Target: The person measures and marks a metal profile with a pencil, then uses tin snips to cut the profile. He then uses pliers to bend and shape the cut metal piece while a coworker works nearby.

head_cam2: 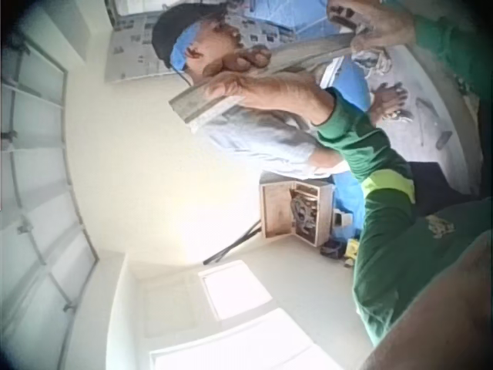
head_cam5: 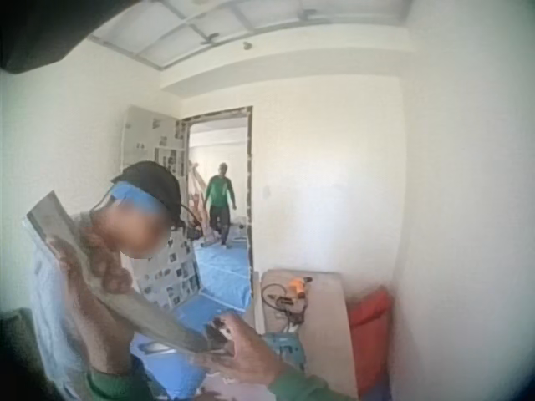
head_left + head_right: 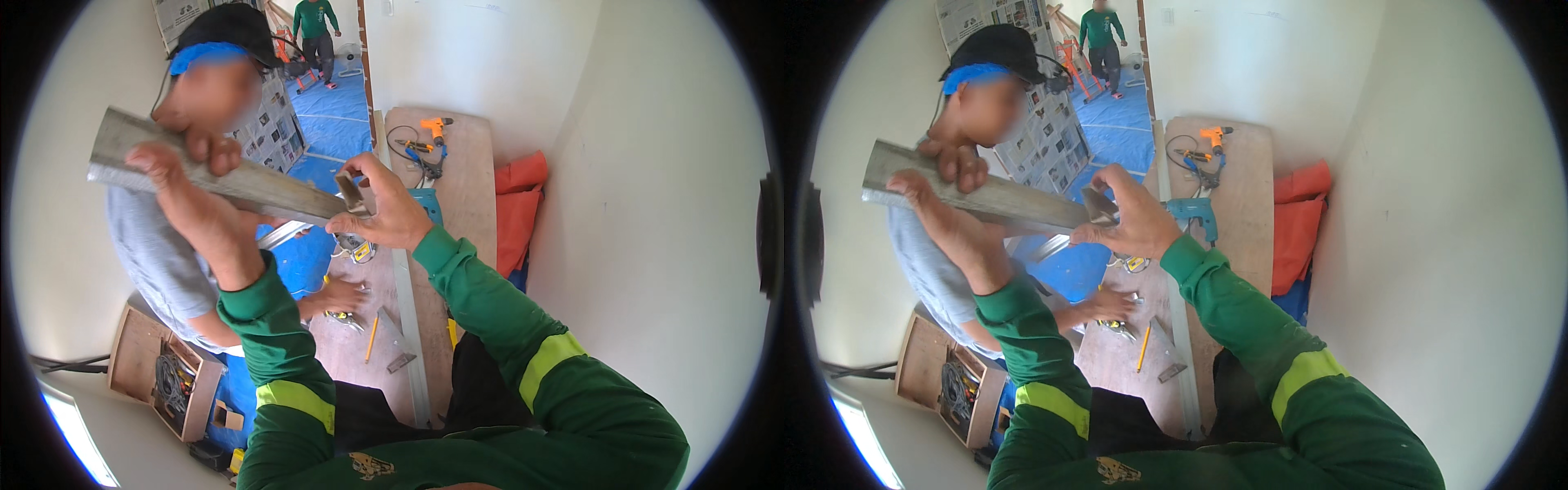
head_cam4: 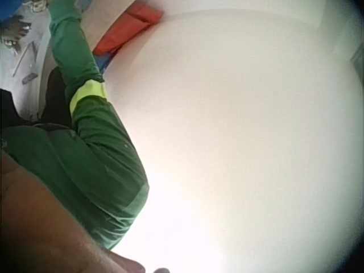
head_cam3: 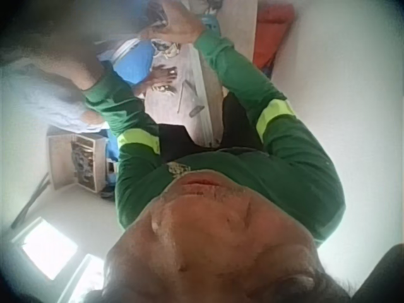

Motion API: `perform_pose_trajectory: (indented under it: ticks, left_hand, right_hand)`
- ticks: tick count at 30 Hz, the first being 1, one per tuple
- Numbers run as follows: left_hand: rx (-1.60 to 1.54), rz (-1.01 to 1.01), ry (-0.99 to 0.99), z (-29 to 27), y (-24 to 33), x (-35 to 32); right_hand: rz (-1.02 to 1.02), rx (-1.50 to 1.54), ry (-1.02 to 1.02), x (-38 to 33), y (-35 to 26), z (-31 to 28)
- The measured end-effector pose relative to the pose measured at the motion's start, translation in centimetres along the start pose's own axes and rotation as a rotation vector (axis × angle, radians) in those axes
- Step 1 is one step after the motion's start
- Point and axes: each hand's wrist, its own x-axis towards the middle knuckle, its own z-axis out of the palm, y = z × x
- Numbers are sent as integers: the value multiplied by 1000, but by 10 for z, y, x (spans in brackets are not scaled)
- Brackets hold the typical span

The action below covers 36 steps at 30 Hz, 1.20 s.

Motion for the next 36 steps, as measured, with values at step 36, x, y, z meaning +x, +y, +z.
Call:
perform_pose_trajectory:
  ticks: [36]
  left_hand:
    - [-124,137,212,-39,-5,19]
  right_hand:
    - [162,203,-19,4,32,-19]
